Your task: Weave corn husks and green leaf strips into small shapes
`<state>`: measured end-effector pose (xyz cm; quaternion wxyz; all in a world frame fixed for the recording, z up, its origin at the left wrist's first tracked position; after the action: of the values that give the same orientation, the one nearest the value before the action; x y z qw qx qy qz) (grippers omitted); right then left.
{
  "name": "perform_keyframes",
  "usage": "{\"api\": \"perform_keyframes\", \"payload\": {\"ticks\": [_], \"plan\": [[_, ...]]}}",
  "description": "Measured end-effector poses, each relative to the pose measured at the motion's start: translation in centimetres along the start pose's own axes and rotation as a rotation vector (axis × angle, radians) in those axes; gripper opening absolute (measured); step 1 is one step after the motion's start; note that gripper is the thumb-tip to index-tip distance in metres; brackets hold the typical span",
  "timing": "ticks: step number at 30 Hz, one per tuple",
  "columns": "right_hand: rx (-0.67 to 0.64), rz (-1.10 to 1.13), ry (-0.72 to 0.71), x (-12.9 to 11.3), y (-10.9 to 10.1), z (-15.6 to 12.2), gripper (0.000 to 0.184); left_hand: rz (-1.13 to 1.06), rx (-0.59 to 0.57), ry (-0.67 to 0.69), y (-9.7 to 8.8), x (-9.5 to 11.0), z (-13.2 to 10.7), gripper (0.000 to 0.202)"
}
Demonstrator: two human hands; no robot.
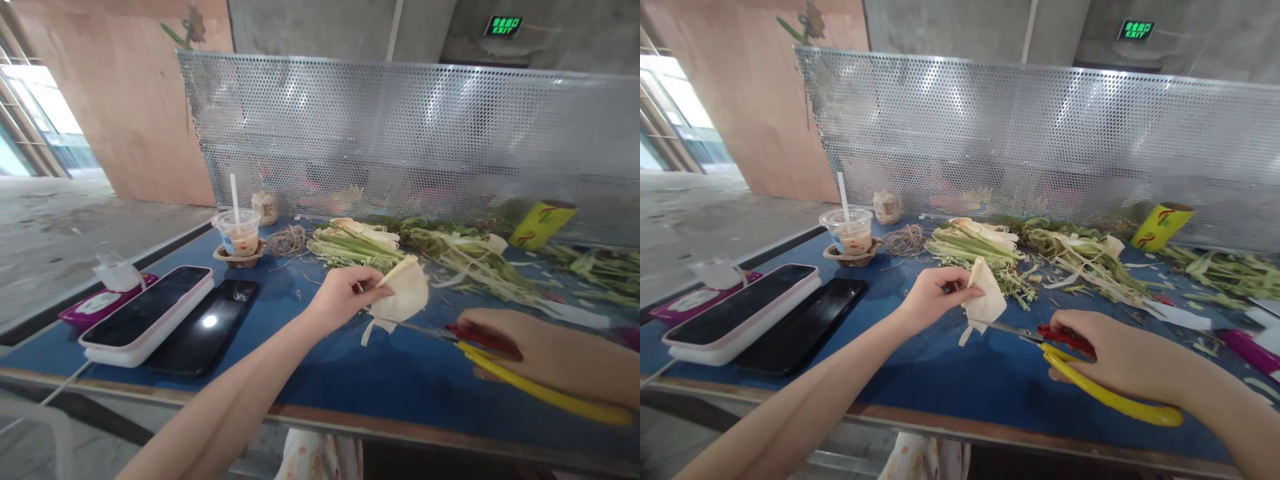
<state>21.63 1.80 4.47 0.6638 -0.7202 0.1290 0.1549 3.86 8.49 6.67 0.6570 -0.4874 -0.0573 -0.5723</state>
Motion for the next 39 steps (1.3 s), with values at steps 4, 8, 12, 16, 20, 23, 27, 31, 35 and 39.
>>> {"api": "perform_keyframes", "payload": {"ticks": [4,8,12,16,20,23,27,31,35,39], "plan": [[-0.287,0.059,0.004,-0.7,2.3,-0.4,0.036,-0.027,-0.025,-0.008,0.4,-0.4,0.0,0.021],[-0.296,0.035,-0.012,-1.1,2.5,0.0,0.036,-0.057,-0.02,-0.017,0.4,-0.5,0.1,0.019],[-0.309,0.025,-0.033,-1.1,2.9,0.4,0.038,-0.07,0.005,-0.038,0.0,-0.7,0.2,0.017],[-0.318,0.022,-0.04,-1.4,2.8,0.6,0.038,-0.087,0.023,-0.05,-0.2,-1.0,0.3,0.017],[-0.319,0.02,-0.037,-1.8,2.7,0.9,0.036,-0.078,0.013,-0.052,-0.1,-1.1,0.3,0.019],[-0.328,0.031,-0.042,-1.6,2.9,1.2,0.037,-0.075,0.003,-0.062,0.1,-1.3,0.4,0.018],[-0.345,0.034,-0.068,-1.2,3.1,1.6,0.038,-0.09,0.008,-0.069,0.2,-1.7,0.4,0.018],[-0.351,0.03,-0.126,-1.0,3.2,2.0,0.038,-0.102,-0.017,-0.06,0.5,-1.9,0.4,0.017],[-0.377,0.027,-0.167,-0.9,3.6,2.2,0.038,-0.093,-0.027,-0.062,0.6,-2.1,0.5,0.017],[-0.366,0.015,-0.179,-1.1,3.6,2.5,0.038,-0.094,-0.024,-0.067,0.6,-2.4,0.5,0.016]]}}
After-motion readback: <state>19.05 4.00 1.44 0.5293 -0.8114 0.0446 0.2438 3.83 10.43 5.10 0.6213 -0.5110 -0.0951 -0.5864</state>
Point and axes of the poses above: each hand's wrist, its own z-axis towards the middle knuckle, its own y-axis out of the palm, x = y × z, the point moved 10 cm from there along z, towards the middle knuckle, and after that the axes turned 12 degrees about z, right-handed, at the moved point
